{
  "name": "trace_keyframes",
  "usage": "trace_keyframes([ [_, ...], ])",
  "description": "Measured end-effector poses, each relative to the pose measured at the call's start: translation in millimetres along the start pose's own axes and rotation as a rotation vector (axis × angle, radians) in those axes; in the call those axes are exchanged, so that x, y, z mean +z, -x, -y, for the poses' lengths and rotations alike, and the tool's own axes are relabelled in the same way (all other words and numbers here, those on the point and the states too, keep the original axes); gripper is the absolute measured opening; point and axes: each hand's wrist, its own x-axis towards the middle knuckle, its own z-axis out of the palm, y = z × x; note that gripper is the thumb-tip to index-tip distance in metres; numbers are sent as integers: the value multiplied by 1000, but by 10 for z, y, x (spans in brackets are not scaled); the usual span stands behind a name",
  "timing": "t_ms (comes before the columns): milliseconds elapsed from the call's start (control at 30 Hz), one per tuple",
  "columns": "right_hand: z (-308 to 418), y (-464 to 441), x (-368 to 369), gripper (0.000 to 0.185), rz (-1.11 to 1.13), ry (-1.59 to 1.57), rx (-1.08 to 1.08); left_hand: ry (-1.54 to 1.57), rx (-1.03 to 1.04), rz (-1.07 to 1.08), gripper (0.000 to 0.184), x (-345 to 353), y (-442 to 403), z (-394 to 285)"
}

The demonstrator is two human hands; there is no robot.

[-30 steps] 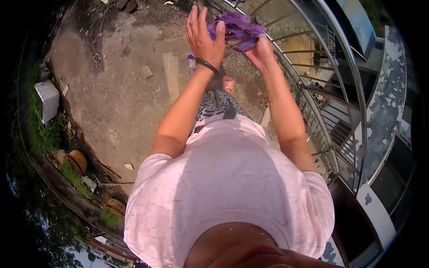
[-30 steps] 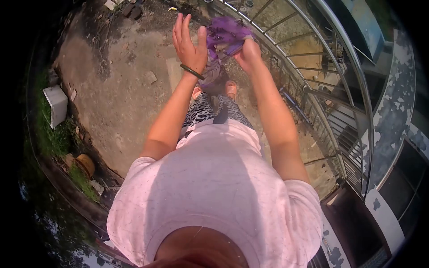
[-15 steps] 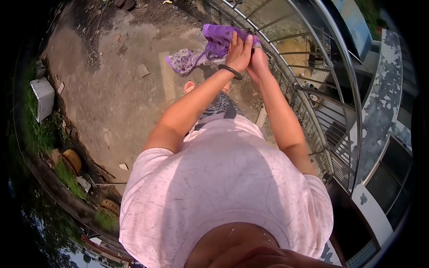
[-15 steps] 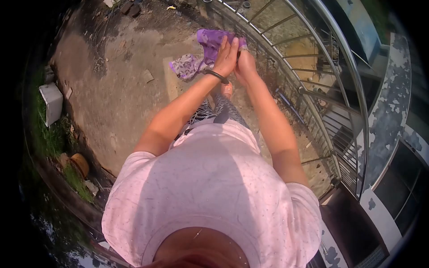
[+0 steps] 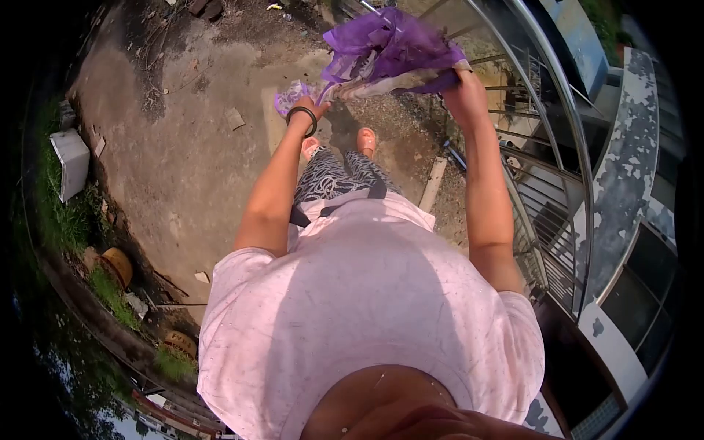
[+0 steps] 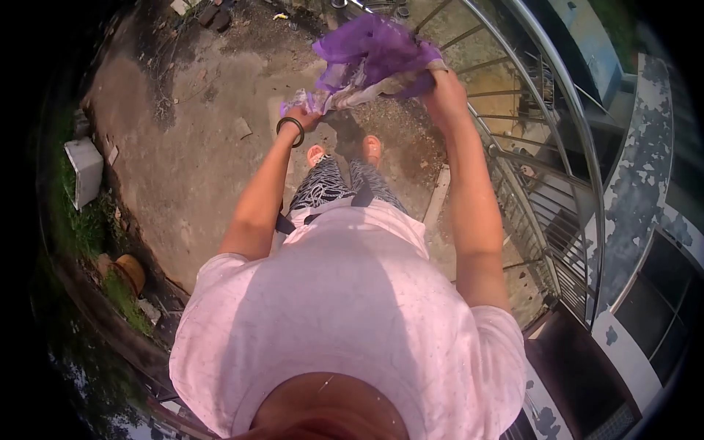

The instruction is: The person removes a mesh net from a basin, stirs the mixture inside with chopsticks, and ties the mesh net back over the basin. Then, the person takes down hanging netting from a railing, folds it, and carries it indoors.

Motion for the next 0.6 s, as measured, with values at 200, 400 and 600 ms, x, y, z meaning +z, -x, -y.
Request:
trace_keyframes([
  [200,-212,-68,270,30,149,477,-176,371,1068,-1121,52,-603,1344,-1615],
  [400,273,82,223,37,-88,-398,82,-390,141,-98,72,150,393,-399],
  [600,196,-82,43,45,-67,5,200,-3,339,-645,77,-526,726,-615],
])
